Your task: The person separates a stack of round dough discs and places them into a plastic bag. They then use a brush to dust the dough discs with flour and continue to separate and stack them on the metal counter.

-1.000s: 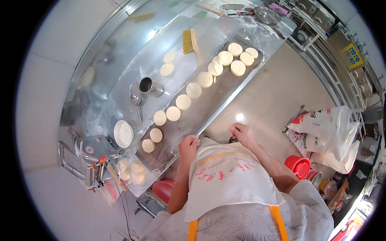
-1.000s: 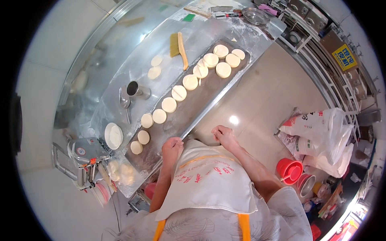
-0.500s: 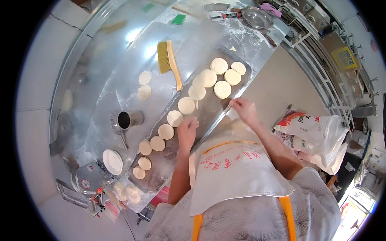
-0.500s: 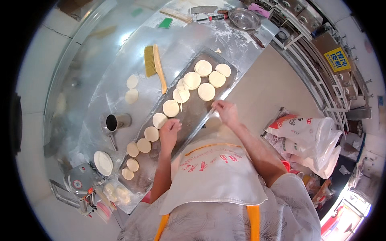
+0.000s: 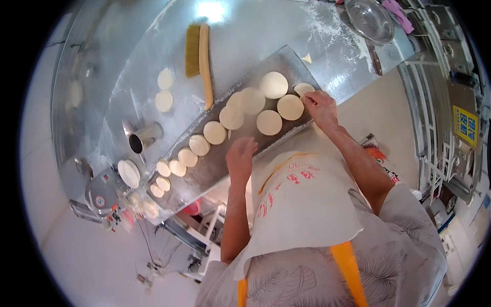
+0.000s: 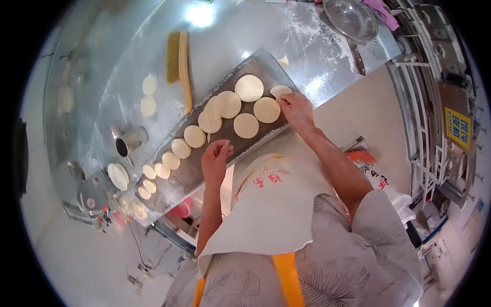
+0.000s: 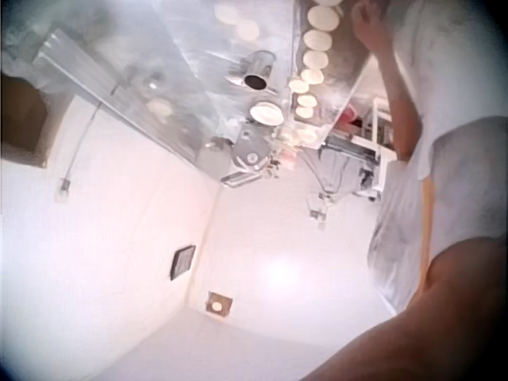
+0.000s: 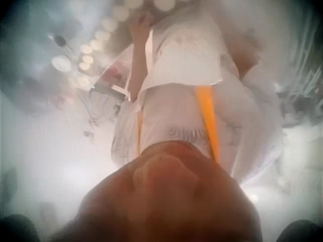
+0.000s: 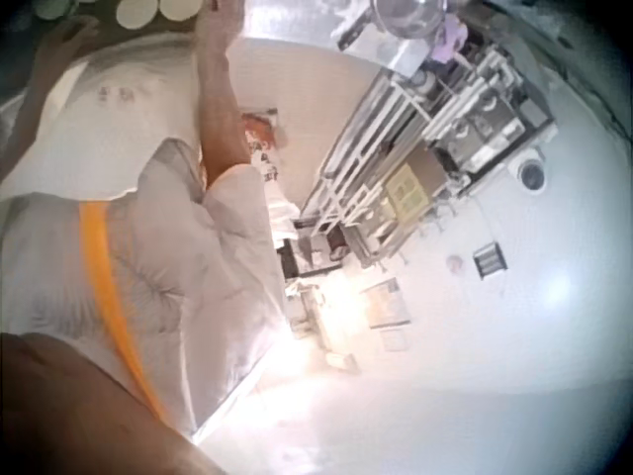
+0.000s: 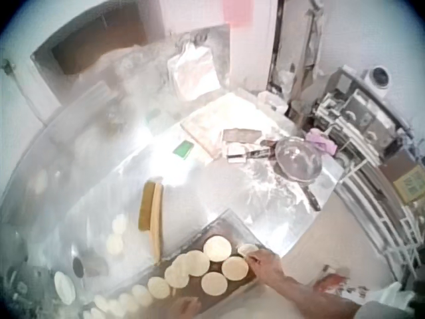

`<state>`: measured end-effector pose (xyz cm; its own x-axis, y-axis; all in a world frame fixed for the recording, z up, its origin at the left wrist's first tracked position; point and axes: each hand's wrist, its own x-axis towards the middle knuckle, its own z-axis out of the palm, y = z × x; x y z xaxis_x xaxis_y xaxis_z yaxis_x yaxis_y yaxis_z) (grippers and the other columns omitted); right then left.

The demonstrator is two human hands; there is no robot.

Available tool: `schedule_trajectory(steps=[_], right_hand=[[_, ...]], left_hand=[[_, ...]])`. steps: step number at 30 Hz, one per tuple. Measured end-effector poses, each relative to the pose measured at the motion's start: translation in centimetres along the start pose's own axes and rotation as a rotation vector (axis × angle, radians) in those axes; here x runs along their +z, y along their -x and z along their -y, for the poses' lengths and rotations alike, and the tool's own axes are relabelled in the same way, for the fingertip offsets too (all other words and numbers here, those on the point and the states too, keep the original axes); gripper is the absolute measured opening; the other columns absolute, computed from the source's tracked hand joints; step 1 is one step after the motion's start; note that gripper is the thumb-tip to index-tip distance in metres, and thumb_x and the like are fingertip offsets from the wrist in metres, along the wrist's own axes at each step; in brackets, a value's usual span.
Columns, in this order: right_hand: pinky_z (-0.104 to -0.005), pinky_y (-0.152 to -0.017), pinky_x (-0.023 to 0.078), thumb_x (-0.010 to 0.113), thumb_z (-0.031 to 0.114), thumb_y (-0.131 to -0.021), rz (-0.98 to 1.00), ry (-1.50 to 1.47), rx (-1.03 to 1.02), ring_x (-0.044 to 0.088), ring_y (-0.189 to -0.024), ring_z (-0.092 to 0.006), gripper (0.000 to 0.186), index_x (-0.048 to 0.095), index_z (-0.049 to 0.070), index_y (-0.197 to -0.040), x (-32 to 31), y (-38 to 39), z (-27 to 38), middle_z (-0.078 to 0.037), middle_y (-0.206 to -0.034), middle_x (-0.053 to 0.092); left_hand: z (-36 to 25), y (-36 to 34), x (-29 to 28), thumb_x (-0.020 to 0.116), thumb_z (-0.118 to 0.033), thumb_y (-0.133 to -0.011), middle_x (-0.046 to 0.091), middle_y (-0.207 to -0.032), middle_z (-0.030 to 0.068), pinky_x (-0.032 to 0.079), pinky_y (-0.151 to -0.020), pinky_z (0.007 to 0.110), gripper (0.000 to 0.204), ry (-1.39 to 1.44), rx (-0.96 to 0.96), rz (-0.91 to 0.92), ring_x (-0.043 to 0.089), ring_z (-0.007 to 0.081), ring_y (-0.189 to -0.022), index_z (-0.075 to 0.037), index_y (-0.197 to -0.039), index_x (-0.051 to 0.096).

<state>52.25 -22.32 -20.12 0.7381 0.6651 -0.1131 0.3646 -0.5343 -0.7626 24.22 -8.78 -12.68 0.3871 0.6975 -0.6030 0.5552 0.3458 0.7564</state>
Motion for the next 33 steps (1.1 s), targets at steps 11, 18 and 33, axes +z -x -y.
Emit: schedule_trajectory(steps=[11, 18, 33], right_hand=[[-0.043, -0.077, 0.055, 0.071, 0.01, -0.081, 0.237, 0.229, -0.702, 0.063, -0.087, -0.0301, 0.01, 0.064, 0.01, -0.088, 0.8, 1.0, 1.1, -0.008, -0.084, 0.059], [-0.0458, -0.075, 0.055, 0.072, 0.012, -0.085, 0.299, 0.294, -0.731, 0.065, -0.088, -0.0316, 0.009, 0.064, 0.009, -0.089, 1.5, 0.9, 1.2, -0.01, -0.088, 0.062], [-0.0492, -0.076, 0.056, 0.07, 0.031, -0.098, -0.199, 0.001, -0.291, 0.071, -0.081, -0.0399, 0.029, 0.076, 0.004, -0.093, -2.4, -39.0, 11.8, -0.019, -0.089, 0.075]], left_hand=[[-0.9, 1.6, 7.6, 0.067, -0.012, -0.107, 0.078, -0.1, 0.0097, 0.062, -0.085, 0.029, 0.018, 0.067, 0.005, -0.008, 0.075, 0.0142, -0.092, 0.003, -0.116, 0.073], [0.1, 2.8, 6.6, 0.069, -0.015, -0.106, 0.078, -0.095, 0.0074, 0.06, -0.085, 0.029, 0.019, -0.026, 0.038, -0.085, 0.074, 0.0128, -0.09, 0.002, -0.114, 0.074], [4.4, 7.0, 8.6, 0.069, -0.013, -0.104, 0.08, -0.094, 0.0113, 0.061, -0.081, 0.03, 0.019, 0.223, -0.201, -0.356, 0.076, 0.0159, -0.085, 0.003, -0.112, 0.075]])
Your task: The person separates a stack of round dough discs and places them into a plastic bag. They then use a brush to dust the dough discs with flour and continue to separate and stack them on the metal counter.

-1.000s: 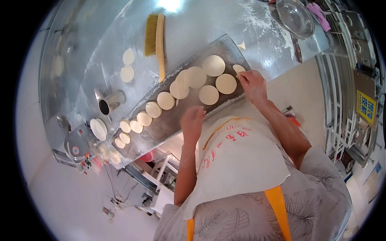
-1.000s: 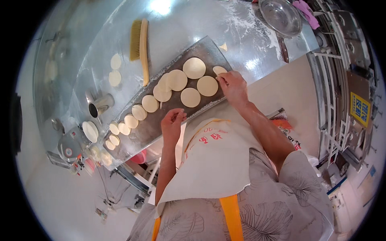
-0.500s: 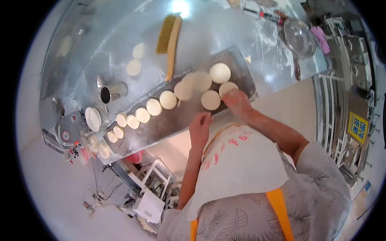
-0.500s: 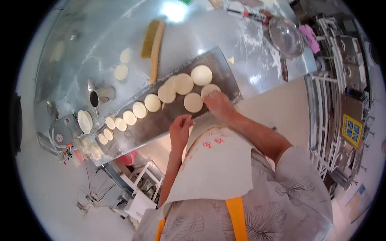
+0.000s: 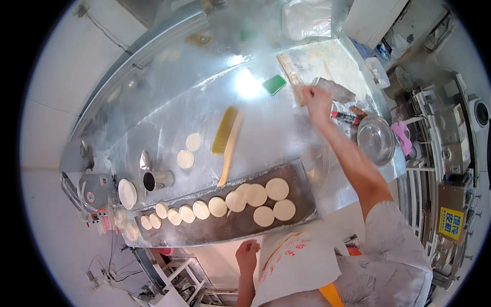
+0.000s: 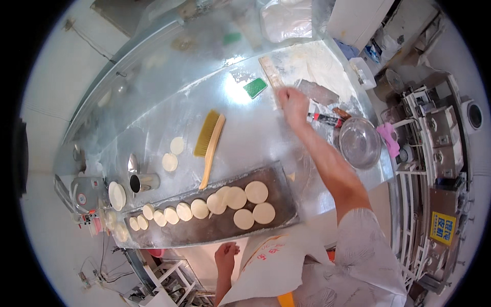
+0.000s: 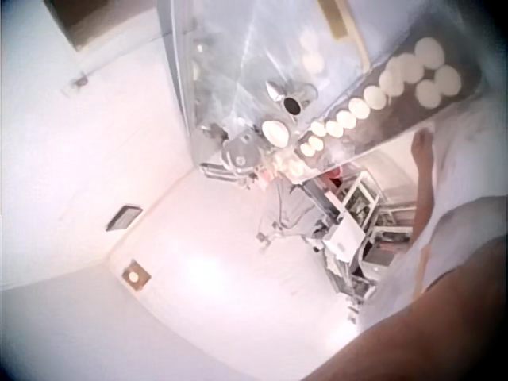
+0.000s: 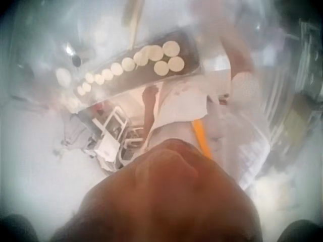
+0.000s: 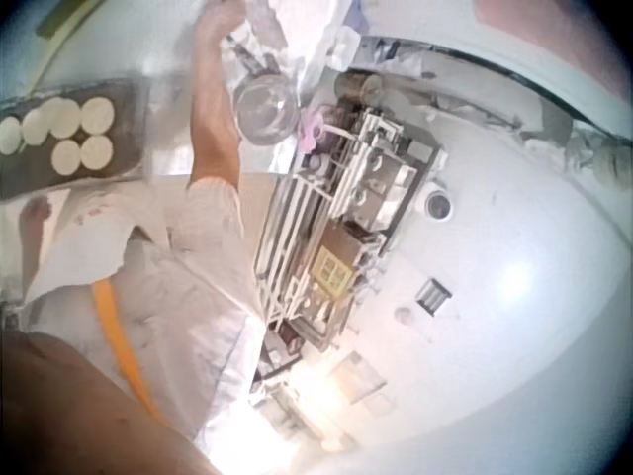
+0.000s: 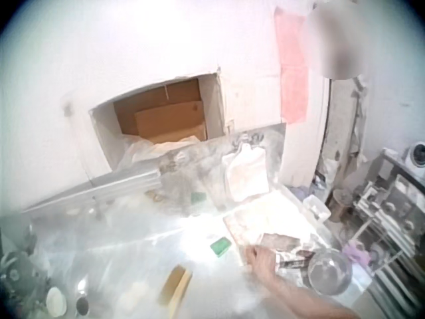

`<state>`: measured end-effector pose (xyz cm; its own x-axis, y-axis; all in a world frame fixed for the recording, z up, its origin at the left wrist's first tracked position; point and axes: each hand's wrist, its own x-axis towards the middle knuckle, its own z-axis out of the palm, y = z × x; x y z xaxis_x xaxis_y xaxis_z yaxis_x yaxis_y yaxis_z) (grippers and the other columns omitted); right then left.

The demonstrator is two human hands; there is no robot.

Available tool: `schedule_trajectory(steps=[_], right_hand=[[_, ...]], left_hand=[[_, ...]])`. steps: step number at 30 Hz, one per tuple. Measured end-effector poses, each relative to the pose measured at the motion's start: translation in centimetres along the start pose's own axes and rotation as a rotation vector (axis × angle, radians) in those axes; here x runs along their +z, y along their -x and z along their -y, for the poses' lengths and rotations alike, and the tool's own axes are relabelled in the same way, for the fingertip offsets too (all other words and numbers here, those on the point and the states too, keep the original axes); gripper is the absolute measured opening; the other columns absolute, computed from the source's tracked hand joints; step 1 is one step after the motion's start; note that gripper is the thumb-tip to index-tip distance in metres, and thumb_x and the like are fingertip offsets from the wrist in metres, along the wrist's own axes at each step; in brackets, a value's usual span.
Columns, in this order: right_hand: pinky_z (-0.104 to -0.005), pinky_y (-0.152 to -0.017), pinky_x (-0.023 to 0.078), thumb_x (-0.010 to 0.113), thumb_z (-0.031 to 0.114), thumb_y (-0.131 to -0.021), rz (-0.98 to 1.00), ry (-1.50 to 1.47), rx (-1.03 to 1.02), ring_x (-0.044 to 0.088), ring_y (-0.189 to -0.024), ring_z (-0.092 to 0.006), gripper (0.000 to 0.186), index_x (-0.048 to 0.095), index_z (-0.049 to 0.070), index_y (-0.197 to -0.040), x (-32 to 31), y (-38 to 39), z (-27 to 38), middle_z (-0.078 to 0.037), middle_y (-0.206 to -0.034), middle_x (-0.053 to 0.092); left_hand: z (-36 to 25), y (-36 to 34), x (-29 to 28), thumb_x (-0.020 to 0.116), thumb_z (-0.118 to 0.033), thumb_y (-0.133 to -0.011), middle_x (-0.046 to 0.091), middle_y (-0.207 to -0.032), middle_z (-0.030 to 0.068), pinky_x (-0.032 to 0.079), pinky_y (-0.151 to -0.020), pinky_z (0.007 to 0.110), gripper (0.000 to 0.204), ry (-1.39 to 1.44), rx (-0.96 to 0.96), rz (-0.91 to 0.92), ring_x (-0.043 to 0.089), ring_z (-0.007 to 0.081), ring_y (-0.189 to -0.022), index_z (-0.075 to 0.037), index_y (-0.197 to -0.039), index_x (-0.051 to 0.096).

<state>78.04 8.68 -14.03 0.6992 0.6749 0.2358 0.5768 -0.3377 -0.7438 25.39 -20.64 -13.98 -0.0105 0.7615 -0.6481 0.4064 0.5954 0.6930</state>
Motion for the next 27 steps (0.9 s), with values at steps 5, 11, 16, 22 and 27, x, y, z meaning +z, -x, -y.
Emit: schedule_trajectory(steps=[5, 11, 16, 22, 27], right_hand=[[-0.0467, -0.086, 0.056, 0.074, 0.027, -0.094, -0.318, 0.163, -0.368, 0.067, -0.096, -0.0354, 0.018, 0.074, 0.01, -0.1, 3.5, -16.3, -1.5, -0.014, -0.092, 0.069], [-0.0457, -0.093, 0.056, 0.079, 0.026, -0.09, -0.416, 0.314, -0.597, 0.067, -0.1, -0.0322, 0.02, 0.078, 0.012, -0.104, 6.3, -23.9, -2.9, -0.01, -0.096, 0.073], [-0.0414, -0.089, 0.058, 0.083, 0.024, -0.09, -0.119, 0.171, -0.497, 0.072, -0.097, -0.0274, 0.018, 0.081, 0.01, -0.099, 5.1, -25.1, -4.0, -0.009, -0.097, 0.076], [-0.0395, -0.082, 0.058, 0.081, 0.025, -0.089, 0.118, 0.032, -0.425, 0.072, -0.093, -0.028, 0.016, 0.078, 0.009, -0.09, 1.6, -24.9, -1.8, -0.008, -0.092, 0.076], [-0.0367, -0.083, 0.058, 0.079, 0.026, -0.093, 0.348, -0.062, -0.258, 0.073, -0.089, -0.0245, 0.019, 0.082, 0.009, -0.103, -1.7, -24.4, -0.1, -0.01, -0.096, 0.078]], left_hand=[[-2.0, 2.6, 2.2, 0.069, -0.011, -0.103, 0.079, -0.093, 0.0128, 0.064, -0.079, 0.031, 0.018, 0.012, -0.118, -0.087, 0.077, 0.0175, -0.084, 0.004, -0.112, 0.075], [-3.1, 3.3, 4.4, 0.07, -0.01, -0.103, 0.078, -0.093, 0.0144, 0.065, -0.08, 0.032, 0.018, 0.047, -0.152, -0.157, 0.077, 0.0193, -0.084, 0.005, -0.112, 0.074], [-4.2, 3.8, 5.1, 0.07, -0.008, -0.102, 0.078, -0.095, 0.0141, 0.065, -0.08, 0.032, 0.017, 0.041, -0.186, -0.195, 0.077, 0.0191, -0.085, 0.005, -0.111, 0.074], [-5.6, 3.1, 6.3, 0.07, -0.007, -0.102, 0.078, -0.097, 0.0129, 0.065, -0.082, 0.031, 0.017, 0.041, -0.174, -0.131, 0.077, 0.0185, -0.085, 0.005, -0.113, 0.075], [-6.2, 3.2, 6.0, 0.07, -0.007, -0.101, 0.079, -0.097, 0.0119, 0.065, -0.081, 0.031, 0.017, 0.025, -0.158, -0.139, 0.077, 0.0184, -0.086, 0.005, -0.113, 0.075]])
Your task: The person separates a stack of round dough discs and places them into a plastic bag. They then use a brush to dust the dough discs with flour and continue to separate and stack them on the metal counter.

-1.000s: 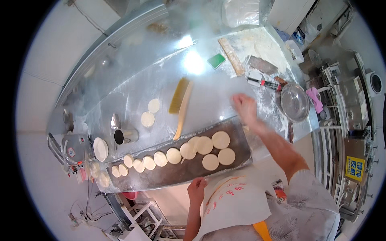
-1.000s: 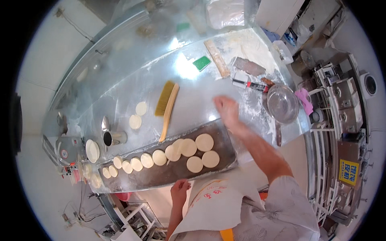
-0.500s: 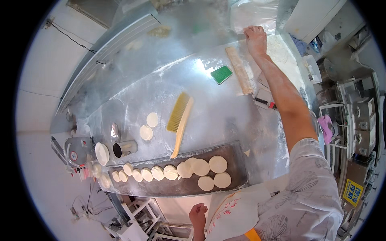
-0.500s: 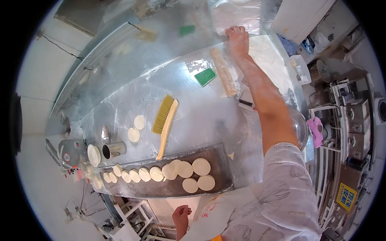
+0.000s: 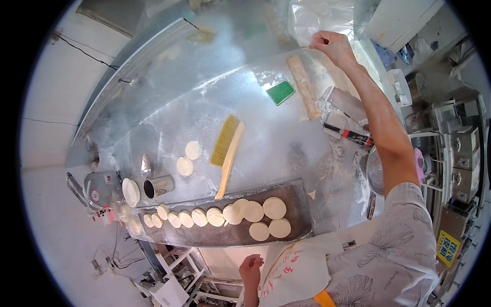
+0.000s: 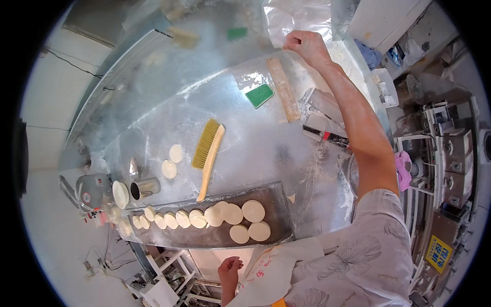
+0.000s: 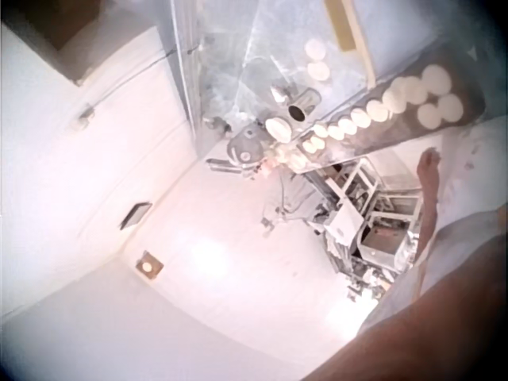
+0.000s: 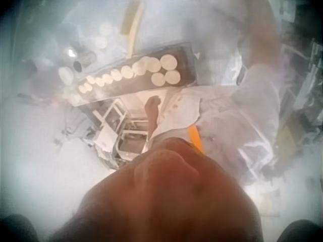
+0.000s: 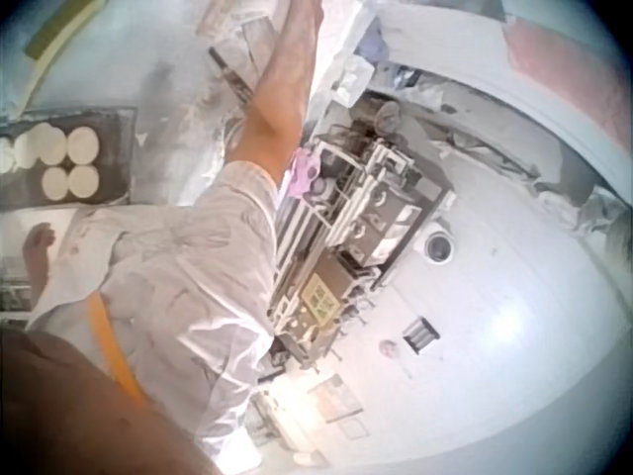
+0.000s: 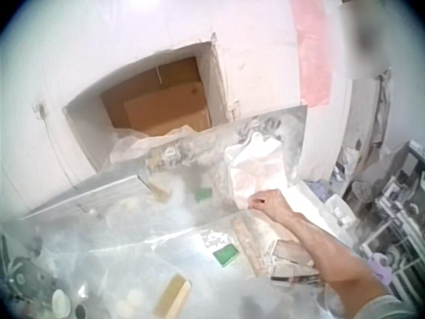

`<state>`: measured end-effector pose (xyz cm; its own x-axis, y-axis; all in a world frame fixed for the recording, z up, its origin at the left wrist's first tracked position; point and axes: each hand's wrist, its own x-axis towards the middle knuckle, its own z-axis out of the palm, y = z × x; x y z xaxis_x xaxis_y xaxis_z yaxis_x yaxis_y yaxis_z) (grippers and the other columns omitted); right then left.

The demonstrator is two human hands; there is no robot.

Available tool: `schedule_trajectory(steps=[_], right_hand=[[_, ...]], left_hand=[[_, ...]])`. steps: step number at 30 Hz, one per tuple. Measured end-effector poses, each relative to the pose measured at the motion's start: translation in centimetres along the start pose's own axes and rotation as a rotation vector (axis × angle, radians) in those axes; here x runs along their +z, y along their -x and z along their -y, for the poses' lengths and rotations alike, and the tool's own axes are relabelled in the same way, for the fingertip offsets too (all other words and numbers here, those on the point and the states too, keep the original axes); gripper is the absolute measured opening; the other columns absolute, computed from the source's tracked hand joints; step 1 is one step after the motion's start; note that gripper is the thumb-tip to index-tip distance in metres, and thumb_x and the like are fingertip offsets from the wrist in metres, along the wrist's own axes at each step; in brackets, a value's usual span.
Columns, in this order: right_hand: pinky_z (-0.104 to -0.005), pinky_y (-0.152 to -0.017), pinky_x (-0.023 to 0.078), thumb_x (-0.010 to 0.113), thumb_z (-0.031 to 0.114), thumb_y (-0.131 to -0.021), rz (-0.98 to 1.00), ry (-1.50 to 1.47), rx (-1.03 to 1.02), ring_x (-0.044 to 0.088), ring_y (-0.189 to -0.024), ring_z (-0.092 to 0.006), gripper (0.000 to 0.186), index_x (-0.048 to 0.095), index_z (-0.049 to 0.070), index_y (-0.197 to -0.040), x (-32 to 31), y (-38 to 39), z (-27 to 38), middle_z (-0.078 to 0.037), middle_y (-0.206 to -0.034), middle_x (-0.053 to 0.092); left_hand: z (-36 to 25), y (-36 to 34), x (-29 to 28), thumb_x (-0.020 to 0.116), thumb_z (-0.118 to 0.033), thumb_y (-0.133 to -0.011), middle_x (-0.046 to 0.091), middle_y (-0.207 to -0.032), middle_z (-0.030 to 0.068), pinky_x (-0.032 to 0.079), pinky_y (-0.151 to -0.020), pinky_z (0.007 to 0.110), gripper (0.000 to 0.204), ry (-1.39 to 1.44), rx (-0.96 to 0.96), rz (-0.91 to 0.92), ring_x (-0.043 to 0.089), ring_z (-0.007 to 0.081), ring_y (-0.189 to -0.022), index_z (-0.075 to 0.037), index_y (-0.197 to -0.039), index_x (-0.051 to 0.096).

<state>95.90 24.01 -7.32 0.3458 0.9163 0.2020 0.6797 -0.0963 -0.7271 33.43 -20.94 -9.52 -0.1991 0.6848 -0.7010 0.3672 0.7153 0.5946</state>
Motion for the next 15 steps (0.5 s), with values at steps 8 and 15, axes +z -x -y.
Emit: schedule_trajectory(steps=[8, 15], right_hand=[[-0.0315, -0.085, 0.059, 0.08, 0.023, -0.092, 0.08, -0.141, 0.061, 0.074, -0.089, -0.0171, 0.025, 0.083, 0.007, -0.111, -2.9, 1.2, 0.9, -0.008, -0.098, 0.08], [-0.028, -0.087, 0.058, 0.086, 0.018, -0.09, 0.157, -0.338, -0.006, 0.072, -0.091, -0.0112, 0.017, 0.08, 0.004, -0.097, -5.5, 1.6, 2.1, -0.003, -0.095, 0.079]], left_hand=[[0.5, 0.4, -0.2, 0.073, -0.007, -0.099, 0.079, -0.095, 0.0104, 0.064, -0.079, 0.03, 0.016, 0.03, 0.029, -0.009, 0.077, 0.0176, -0.084, 0.004, -0.111, 0.076], [0.1, 0.9, -0.3, 0.074, -0.006, -0.098, 0.079, -0.095, 0.01, 0.065, -0.079, 0.03, 0.017, -0.013, 0.085, 0.005, 0.077, 0.0172, -0.084, 0.004, -0.111, 0.077]])
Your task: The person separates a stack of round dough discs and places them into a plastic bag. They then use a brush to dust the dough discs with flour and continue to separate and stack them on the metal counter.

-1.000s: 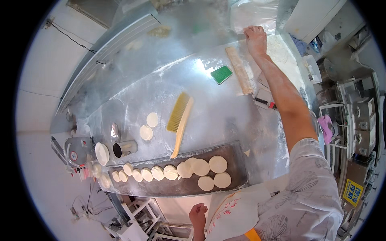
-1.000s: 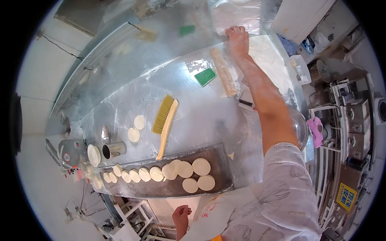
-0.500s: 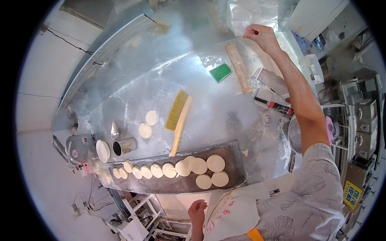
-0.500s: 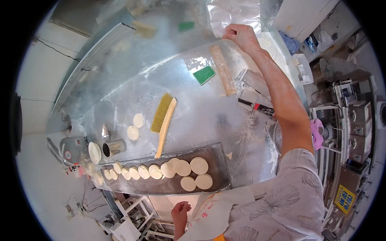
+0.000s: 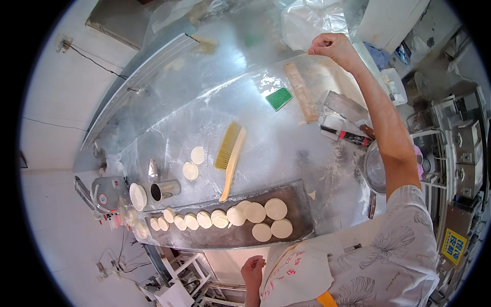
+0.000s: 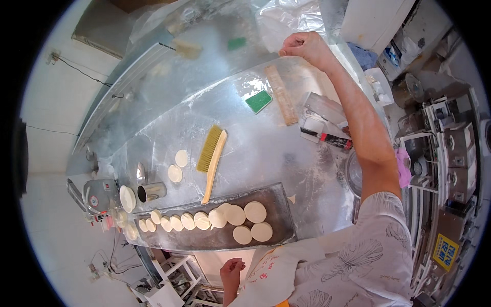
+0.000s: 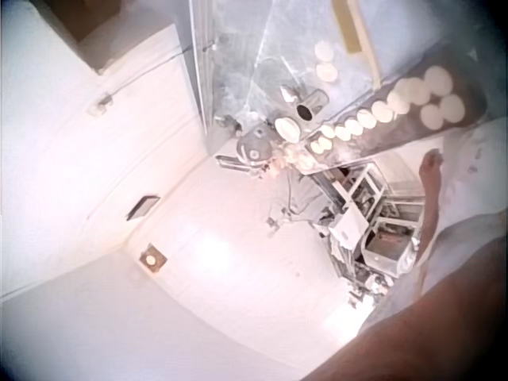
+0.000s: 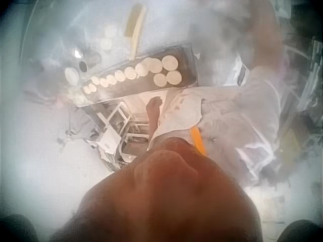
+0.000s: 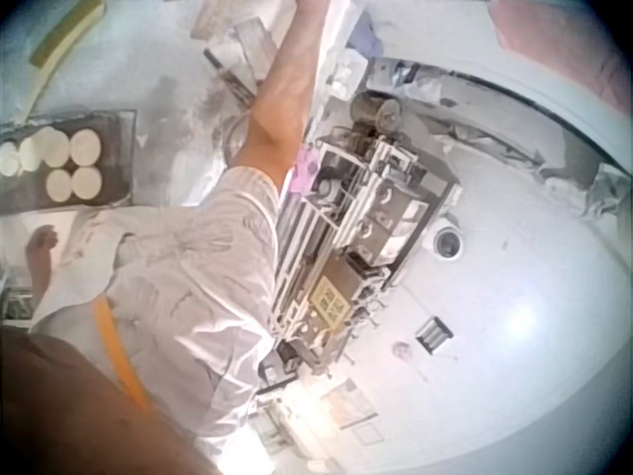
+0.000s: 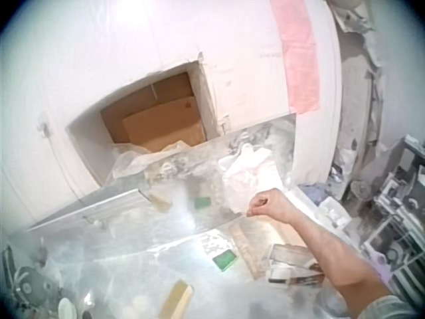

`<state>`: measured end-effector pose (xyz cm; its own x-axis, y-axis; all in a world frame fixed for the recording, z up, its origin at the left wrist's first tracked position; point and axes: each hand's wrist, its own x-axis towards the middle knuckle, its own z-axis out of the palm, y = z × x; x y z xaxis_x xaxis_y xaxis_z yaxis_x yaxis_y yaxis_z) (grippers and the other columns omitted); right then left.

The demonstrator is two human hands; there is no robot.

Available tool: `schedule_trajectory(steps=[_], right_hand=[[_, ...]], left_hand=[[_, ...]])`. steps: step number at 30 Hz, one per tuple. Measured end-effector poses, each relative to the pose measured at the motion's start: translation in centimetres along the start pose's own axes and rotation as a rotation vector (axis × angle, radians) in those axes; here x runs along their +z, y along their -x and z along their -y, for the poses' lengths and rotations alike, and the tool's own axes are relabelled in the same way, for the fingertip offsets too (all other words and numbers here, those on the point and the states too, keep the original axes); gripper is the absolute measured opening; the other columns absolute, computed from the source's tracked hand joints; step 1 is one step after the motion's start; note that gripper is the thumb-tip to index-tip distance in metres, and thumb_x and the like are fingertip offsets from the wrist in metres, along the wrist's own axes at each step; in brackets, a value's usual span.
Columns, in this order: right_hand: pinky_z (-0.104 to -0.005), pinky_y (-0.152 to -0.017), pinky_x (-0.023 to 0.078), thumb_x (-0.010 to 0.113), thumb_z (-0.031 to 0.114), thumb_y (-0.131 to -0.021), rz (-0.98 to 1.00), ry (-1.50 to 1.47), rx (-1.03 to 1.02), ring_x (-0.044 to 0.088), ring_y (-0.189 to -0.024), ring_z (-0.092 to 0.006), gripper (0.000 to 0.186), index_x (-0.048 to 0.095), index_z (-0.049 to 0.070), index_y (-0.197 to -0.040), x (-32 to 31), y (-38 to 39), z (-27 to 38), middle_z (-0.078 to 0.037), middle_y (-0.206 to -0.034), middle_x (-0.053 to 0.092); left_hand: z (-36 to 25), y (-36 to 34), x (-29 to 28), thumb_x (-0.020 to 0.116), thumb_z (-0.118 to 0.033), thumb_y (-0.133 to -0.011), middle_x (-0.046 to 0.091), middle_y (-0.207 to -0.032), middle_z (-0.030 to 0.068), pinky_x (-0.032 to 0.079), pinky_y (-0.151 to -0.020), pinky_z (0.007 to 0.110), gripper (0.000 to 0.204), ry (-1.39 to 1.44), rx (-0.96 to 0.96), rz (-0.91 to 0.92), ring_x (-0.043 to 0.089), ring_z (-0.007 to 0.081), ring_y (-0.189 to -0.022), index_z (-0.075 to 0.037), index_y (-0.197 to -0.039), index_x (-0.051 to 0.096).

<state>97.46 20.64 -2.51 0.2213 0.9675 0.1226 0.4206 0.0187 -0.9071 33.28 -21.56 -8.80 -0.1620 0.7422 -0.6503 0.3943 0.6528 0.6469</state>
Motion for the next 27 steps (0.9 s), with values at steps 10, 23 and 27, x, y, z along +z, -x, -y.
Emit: schedule_trajectory(steps=[10, 23, 27], right_hand=[[-0.0378, -0.096, 0.057, 0.071, 0.014, -0.099, -0.266, 0.408, -0.129, 0.074, -0.103, -0.0303, 0.016, 0.077, 0.005, -0.112, 0.0, 1.9, -1.7, -0.013, -0.11, 0.078], [-0.049, -0.097, 0.051, 0.064, 0.002, -0.092, 0.397, 0.039, -0.233, 0.061, -0.111, -0.0395, 0.026, 0.069, 0.01, -0.116, 16.7, 34.2, 12.2, -0.014, -0.109, 0.065], [-0.0464, -0.104, 0.05, 0.065, -0.001, -0.094, 0.473, 0.086, -0.317, 0.06, -0.121, -0.0377, 0.031, 0.073, 0.011, -0.121, 20.1, 40.7, 14.6, -0.014, -0.121, 0.066]], left_hand=[[-1.0, -0.3, 0.4, 0.073, -0.008, -0.099, 0.079, -0.095, 0.0107, 0.063, -0.079, 0.029, 0.018, 0.027, 0.001, -0.011, 0.077, 0.0166, -0.086, 0.004, -0.112, 0.076], [-20.8, -7.5, 8.8, 0.063, -0.033, -0.111, 0.072, -0.125, 0.0118, 0.054, -0.1, 0.034, 0.045, 0.39, 0.322, 0.585, 0.067, 0.0171, -0.114, 0.004, -0.135, 0.066], [-20.9, -7.3, 7.9, 0.059, -0.021, -0.112, 0.076, -0.12, 0.0125, 0.057, -0.097, 0.036, 0.033, 0.169, 0.134, 0.915, 0.071, 0.0201, -0.112, 0.006, -0.127, 0.069]])
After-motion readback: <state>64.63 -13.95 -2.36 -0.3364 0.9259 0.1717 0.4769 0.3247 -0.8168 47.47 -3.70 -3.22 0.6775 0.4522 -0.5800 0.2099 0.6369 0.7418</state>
